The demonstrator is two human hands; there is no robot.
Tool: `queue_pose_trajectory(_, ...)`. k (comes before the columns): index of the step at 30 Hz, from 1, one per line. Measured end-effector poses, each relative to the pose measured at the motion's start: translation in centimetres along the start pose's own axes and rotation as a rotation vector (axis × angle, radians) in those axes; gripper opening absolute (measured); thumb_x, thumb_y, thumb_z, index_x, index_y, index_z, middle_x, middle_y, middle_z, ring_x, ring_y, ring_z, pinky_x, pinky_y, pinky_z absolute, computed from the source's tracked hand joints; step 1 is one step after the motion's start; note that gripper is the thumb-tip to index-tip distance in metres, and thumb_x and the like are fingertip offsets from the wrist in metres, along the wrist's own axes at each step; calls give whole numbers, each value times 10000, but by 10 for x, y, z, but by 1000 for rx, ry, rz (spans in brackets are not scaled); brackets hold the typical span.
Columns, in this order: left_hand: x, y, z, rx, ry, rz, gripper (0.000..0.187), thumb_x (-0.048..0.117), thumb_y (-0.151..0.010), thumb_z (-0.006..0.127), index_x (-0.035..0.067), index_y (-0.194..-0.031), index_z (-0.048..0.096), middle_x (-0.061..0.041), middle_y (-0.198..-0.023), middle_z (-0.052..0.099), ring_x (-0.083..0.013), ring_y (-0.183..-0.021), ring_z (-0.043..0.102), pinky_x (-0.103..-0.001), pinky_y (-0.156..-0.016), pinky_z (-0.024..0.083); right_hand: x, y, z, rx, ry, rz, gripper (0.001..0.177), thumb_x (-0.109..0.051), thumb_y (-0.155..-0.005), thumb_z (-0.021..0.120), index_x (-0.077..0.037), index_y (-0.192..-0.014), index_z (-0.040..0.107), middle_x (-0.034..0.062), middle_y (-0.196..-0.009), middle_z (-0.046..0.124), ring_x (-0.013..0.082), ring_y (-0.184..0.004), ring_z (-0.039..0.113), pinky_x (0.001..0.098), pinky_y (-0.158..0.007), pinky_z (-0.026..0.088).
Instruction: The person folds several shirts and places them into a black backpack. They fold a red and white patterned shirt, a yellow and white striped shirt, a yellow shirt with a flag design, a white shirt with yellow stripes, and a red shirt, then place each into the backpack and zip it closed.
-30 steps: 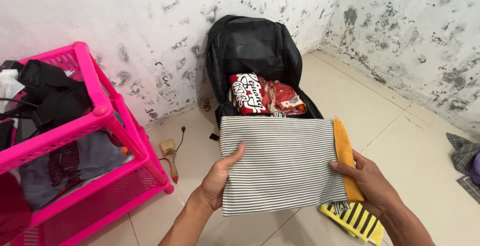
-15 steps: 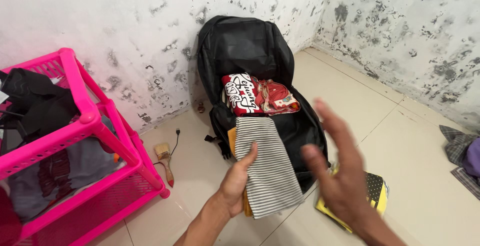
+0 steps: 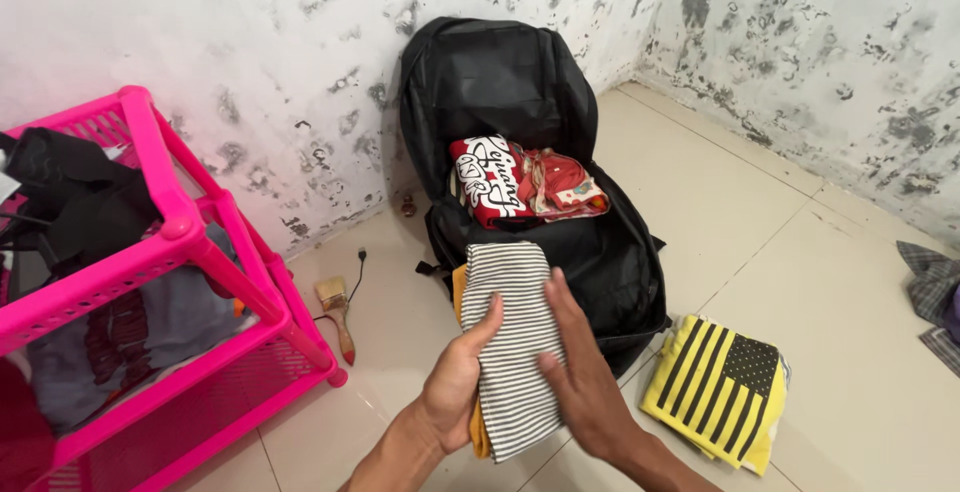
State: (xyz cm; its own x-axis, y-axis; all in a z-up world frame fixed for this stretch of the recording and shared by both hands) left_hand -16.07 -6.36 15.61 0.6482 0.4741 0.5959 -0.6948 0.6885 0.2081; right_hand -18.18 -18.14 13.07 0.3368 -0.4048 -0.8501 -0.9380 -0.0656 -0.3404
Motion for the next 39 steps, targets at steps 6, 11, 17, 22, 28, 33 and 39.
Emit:
queue_pose_trajectory(6,14,-4,4,31,-78,26,528,479,-1038,468,37,-1288,613,-79,-1117,708,-163,-962,717,-323,-847,603,96,17,-9,84,-260,657,773,-621,-979,239,-157,-1586,355,125,-1590,454,294,-1465,435,456,-1179,351)
queue_pose_trajectory(11,-1,-14,10,91,-230,-29,589,534,-1001,447,67,-1319,610,-59,-1159,713,-139,-1009,710,-298,-872,594,16,-11,-83,278,43,203,728,-565,-1005,400,-89,-1555,369,152,-1647,367,312,-1533,340,459,-1222,264)
queue_pose_trajectory(17,-19,-20,24,15,-278,-48,664,579,-1020,431,52,-1404,555,-54,-1202,685,-141,-1076,675,-287,-920,561,-81,-17,-35,218,269,-270,765,-532,-1040,465,-47,-1605,291,199,-1717,218,374,-1576,262,467,-1256,235)
queue_pose_trajectory(22,-17,-10,11,70,-334,-91,664,591,-976,413,99,-1398,560,-44,-1233,704,-129,-1075,703,-287,-924,574,-4,-21,-17,178,-40,63,859,-625,-999,381,-94,-1633,152,154,-1668,289,329,-1490,386,454,-1199,304)
queue_pose_trajectory(28,-3,4,8,64,-315,-100,628,554,-1014,437,56,-1346,626,-71,-1243,715,-145,-1074,705,-287,-937,566,129,34,24,-59,-744,1000,1121,-936,-806,73,-177,-1608,266,178,-1583,461,314,-1382,502,499,-1088,473)
queue_pose_trajectory(33,9,7,-3,-22,-189,-58,558,482,-1034,505,49,-1373,592,-76,-1259,690,-160,-1070,692,-311,-955,554,159,70,34,-63,-888,1129,1105,-927,-797,199,-130,-1534,406,185,-1414,592,323,-1253,622,490,-1002,537)
queue_pose_trajectory(39,31,42,-133,445,-490,-126,592,484,-962,545,31,-1339,599,-120,-1230,726,-220,-1074,715,-379,-923,579,182,74,30,-128,-581,1126,679,-512,-926,603,-12,-1385,584,177,-1246,705,249,-1091,703,424,-977,575)
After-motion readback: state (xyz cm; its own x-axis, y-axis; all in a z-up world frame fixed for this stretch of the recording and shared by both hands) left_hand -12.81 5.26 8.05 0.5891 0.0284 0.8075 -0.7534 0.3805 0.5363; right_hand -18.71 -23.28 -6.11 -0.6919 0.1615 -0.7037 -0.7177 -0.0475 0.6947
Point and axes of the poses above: each hand's wrist, its own y-axis away from the middle knuckle, its own z-axis out of the palm, x = y × z, the point moved 8 cm from there along -y, towards the middle knuckle
